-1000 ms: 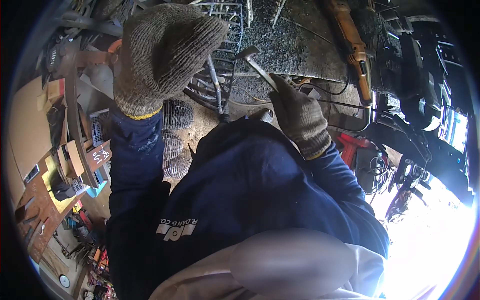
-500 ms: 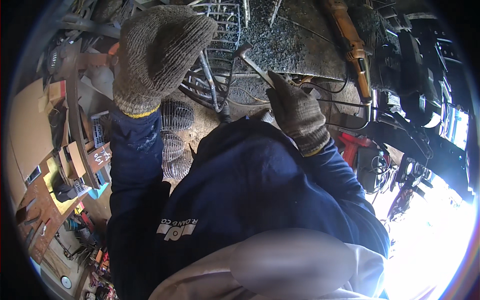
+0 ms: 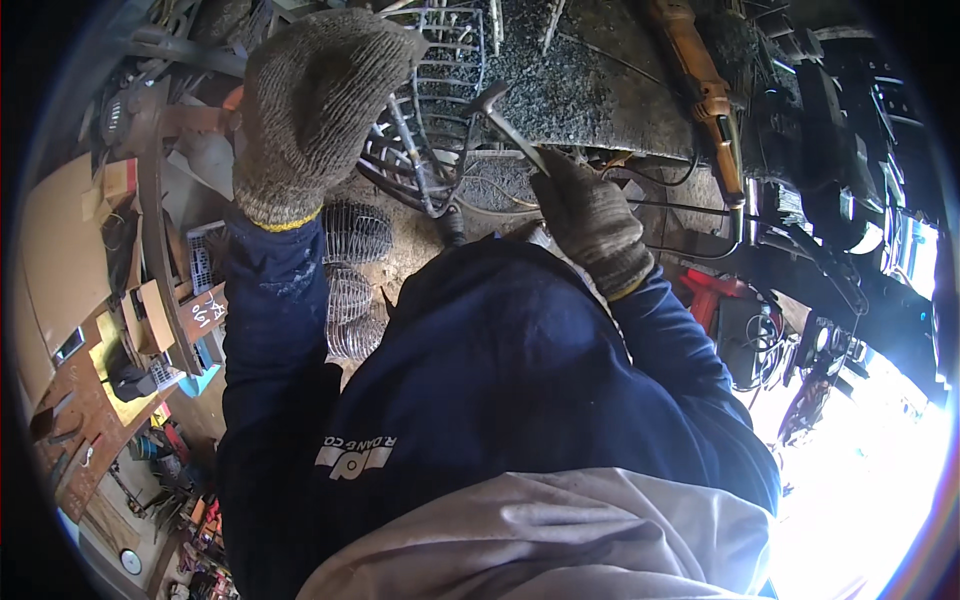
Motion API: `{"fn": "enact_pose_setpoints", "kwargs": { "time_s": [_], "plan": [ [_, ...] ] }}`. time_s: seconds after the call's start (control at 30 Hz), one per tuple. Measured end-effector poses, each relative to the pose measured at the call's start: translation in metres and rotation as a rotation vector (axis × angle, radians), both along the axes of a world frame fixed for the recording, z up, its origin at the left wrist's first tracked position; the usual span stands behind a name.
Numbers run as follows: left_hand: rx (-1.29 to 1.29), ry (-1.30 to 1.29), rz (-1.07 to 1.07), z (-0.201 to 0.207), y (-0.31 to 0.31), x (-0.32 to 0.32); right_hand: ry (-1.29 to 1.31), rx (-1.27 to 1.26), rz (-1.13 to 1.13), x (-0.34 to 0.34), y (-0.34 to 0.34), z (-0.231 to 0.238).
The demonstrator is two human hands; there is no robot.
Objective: The person cleans the surface of a metal basket cage by tapping it with a chipping hammer and then uses an angle grinder to smooth the metal rods while holding the basket by hand.
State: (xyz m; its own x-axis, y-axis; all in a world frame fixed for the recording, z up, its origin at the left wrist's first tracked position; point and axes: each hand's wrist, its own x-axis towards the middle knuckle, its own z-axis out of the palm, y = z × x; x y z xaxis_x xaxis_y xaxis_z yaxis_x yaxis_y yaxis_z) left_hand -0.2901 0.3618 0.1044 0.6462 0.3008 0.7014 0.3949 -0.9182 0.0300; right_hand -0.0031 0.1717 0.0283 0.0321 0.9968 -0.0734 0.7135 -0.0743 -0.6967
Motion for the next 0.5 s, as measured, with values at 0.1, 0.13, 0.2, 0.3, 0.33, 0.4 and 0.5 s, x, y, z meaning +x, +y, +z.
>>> {"fn": "enact_pose_setpoints", "kwargs": {
  "time_s": [0.1, 0.13, 0.2, 0.3, 0.33, 0.4, 0.5],
  "plan": [
    [-0.477, -0.175, -0.279, 0.011, -0.009, 0.015, 0.022, 0.076, 0.032, 0.007, 0.000, -0.023],
    [-0.581, -0.230, -0.317, 0.011, -0.010, 0.016, 0.137, 0.017, -0.008, 0.005, 0.000, -0.021],
    [-0.582, -0.282, -0.245, -0.003, -0.011, 0.009, 0.296, -0.051, -0.033, 0.006, -0.003, -0.025],
    [-0.466, -0.270, -0.229, 0.010, -0.017, 0.022, 0.342, 0.017, 0.020, 0.003, -0.009, -0.033],
    [-0.448, -0.257, -0.257, 0.018, -0.014, 0.027, 0.499, -0.117, -0.108, -0.003, -0.011, -0.018],
    [-0.545, -0.259, -0.301, 0.029, -0.009, 0.030, 0.590, -0.201, -0.204, -0.005, -0.013, -0.012],
    [-0.897, -0.417, -0.373, 0.031, 0.000, 0.004, 0.451, -0.051, -0.132, 0.002, -0.017, -0.020]
  ]
}}
